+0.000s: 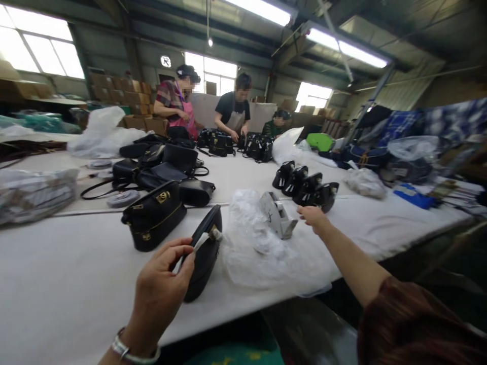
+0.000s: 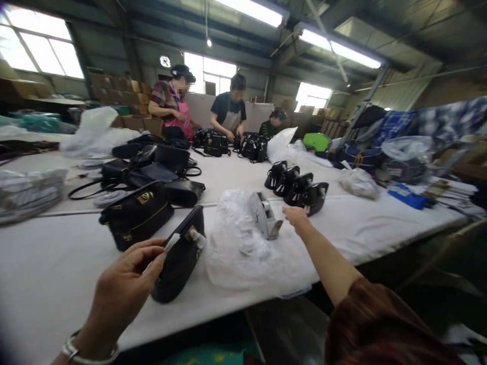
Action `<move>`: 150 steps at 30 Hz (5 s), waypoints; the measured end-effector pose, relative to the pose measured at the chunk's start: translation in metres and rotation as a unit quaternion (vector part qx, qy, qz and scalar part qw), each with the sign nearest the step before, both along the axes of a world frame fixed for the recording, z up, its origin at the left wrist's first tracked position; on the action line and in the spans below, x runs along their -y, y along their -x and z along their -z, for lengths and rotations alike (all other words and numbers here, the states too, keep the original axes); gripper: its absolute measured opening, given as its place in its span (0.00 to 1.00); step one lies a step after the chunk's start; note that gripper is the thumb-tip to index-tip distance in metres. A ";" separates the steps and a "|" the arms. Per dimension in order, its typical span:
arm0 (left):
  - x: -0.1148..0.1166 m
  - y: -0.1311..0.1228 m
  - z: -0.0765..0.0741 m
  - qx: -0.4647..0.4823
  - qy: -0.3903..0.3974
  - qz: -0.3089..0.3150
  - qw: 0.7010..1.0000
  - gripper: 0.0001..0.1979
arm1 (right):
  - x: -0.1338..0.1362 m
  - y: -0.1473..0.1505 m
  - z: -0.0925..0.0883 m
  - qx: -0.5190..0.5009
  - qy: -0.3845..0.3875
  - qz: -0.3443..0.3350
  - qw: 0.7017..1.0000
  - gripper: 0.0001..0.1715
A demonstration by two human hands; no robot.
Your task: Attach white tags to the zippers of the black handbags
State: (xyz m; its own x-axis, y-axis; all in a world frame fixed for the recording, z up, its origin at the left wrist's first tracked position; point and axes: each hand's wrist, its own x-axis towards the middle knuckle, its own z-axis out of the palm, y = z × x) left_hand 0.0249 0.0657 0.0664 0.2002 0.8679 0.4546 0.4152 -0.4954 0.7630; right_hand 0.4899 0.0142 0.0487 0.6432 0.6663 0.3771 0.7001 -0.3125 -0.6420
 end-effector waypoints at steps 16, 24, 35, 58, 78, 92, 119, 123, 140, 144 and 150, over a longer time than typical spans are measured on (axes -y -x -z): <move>-0.010 0.008 0.007 -0.035 0.036 -0.022 0.998 0.16 | 0.015 0.032 0.015 -0.315 -0.023 0.074 0.946 0.06; -0.011 0.008 0.008 -0.021 0.030 -0.015 0.999 0.13 | 0.046 0.060 0.041 -0.310 -0.033 0.042 0.949 0.12; 0.000 -0.002 -0.002 0.065 0.017 0.006 0.998 0.04 | 0.039 0.162 -0.002 -0.177 -0.018 -0.261 0.949 0.14; 0.006 -0.009 0.003 0.113 -0.027 -0.011 0.993 0.05 | -0.017 0.295 -0.037 -0.085 -0.070 -0.509 0.854 0.07; 0.007 -0.007 0.001 0.111 -0.036 -0.011 0.993 0.07 | -0.024 0.298 -0.035 -0.079 0.006 -0.437 0.896 0.11; 0.007 -0.009 0.006 0.112 -0.035 -0.023 0.993 0.06 | -0.024 0.316 -0.030 -0.091 -0.001 -0.340 0.936 0.14; 0.006 -0.004 0.002 0.121 -0.016 -0.002 0.992 0.06 | -0.028 0.315 -0.017 -0.267 -0.069 -0.382 0.882 0.10; 0.005 -0.004 0.003 0.118 -0.027 0.002 0.993 0.06 | -0.032 0.305 -0.011 -0.274 -0.059 -0.419 0.863 0.08; 0.003 -0.007 0.018 0.173 -0.050 -0.015 0.984 0.10 | -0.037 0.305 -0.012 -0.274 -0.060 -0.433 0.856 0.08; 0.005 -0.006 0.015 0.129 -0.132 -0.022 0.983 0.07 | -0.035 0.309 -0.014 -0.276 -0.061 -0.423 0.861 0.08; 0.006 -0.005 0.013 0.105 -0.164 -0.024 0.981 0.10 | -0.034 0.312 -0.015 -0.283 -0.070 -0.413 0.863 0.10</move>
